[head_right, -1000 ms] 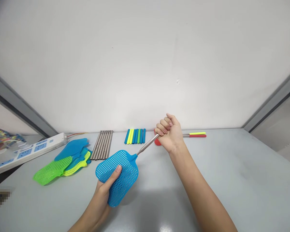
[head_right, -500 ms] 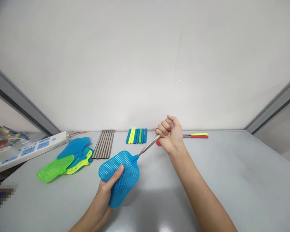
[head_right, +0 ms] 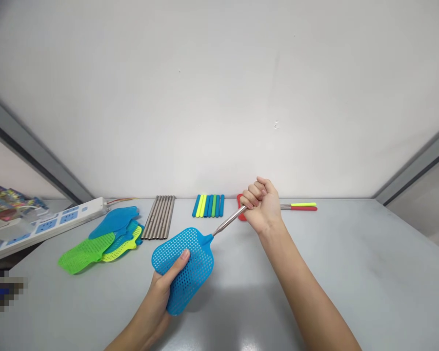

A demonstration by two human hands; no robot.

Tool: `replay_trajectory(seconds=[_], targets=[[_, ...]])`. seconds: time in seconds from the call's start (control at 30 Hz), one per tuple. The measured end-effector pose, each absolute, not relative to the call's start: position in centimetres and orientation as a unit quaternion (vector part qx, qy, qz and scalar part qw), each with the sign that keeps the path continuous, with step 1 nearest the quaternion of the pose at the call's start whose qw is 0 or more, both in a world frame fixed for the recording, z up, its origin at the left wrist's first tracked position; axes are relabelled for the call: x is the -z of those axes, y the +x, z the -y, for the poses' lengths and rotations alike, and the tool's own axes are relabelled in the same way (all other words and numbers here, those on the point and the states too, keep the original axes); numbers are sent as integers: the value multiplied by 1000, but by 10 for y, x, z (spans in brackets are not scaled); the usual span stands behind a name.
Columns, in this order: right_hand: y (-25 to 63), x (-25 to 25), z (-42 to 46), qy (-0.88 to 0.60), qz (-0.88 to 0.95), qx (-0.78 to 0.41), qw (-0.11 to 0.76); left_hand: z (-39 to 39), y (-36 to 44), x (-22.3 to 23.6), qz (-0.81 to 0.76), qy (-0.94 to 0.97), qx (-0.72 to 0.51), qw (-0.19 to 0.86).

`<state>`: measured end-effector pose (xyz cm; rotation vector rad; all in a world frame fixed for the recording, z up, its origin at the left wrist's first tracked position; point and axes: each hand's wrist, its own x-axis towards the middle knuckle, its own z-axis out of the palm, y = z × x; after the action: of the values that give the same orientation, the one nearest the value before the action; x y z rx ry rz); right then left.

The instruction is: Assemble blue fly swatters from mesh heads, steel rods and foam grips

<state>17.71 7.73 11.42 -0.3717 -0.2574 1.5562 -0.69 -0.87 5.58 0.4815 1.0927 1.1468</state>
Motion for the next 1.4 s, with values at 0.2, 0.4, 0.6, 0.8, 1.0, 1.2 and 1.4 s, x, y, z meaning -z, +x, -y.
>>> replay_trajectory(seconds=[0.2, 0.4, 0.6, 0.8, 1.0, 1.2, 1.4], targets=[[178, -113, -77, -168, 111, -697, 688, 9, -8, -54, -471, 222, -508, 686], [178, -114, -77, -167, 116, -696, 689, 8, -9, -51, -460, 225, -516, 687], [177, -114, -76, -169, 114, -697, 687, 7, -11, -51, -448, 219, -524, 691], [177, -113, -76, -178, 124, -694, 686, 6, -11, -50, -438, 215, -522, 700], [178, -111, -78, -196, 140, -683, 689, 7, -12, -52, -438, 215, -520, 701], [178, -112, -77, -185, 125, -686, 692, 6, -10, -53, -444, 221, -523, 693], [177, -114, -76, -161, 144, -691, 689, 8, -10, -55, -467, 203, -518, 688]])
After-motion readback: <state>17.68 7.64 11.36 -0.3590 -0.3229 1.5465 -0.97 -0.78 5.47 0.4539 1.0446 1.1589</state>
